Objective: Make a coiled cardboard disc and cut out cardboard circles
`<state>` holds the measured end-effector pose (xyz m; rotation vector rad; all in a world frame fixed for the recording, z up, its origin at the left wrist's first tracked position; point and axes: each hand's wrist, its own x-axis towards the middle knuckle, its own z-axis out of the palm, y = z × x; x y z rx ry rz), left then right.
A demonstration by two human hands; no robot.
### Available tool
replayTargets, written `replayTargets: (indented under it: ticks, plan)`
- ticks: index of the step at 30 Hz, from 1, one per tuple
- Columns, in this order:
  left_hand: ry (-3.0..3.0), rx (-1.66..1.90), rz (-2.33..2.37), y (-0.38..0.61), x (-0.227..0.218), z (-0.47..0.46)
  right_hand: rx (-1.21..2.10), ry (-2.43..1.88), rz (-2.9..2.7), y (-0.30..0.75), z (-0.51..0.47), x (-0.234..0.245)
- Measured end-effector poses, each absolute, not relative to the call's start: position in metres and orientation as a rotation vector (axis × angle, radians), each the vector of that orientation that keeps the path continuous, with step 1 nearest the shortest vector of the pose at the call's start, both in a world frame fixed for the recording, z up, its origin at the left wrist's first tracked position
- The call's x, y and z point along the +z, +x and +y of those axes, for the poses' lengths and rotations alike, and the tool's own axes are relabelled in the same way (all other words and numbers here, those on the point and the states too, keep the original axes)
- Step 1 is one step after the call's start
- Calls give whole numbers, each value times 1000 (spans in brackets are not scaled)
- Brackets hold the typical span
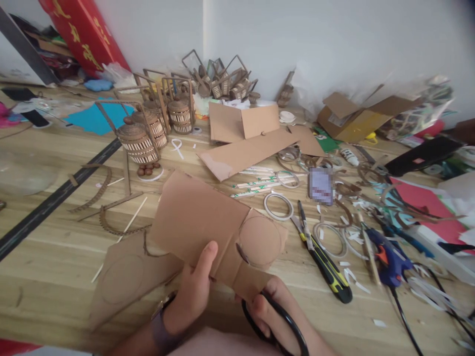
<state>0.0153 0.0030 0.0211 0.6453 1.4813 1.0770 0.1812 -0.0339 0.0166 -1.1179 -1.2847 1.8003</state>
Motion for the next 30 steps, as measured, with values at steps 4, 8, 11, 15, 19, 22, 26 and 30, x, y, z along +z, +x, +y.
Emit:
replayTargets:
  ticks: [4, 8, 11, 15, 19, 22, 26, 30]
  plan:
    - [665, 978, 1454, 17, 21, 1, 1738, -1162, -1283, 190, -36, 18]
    - [747, 838, 1471, 19, 17, -9, 1692, -1179, -1279, 198, -41, 15]
    - [772, 825, 1473, 18, 15, -11, 1640, -1151, -1331, 199, -37, 16]
    - [757, 836, 1465, 20, 17, -11, 1571, -1163, -1437, 194, -24, 29]
    - [740, 853, 1478, 24, 19, -12, 1644, -1194, -1450, 190, -25, 37]
    - [773, 834, 1497, 24, 17, -13, 1691, -1267, -1328, 188, -34, 28]
    - [797, 868, 1479, 23, 13, -12, 1690, -1247, -1286, 185, -40, 16]
    - [776, 875, 1490, 24, 13, -10, 1680, -1200, -1266, 182, -39, 12]
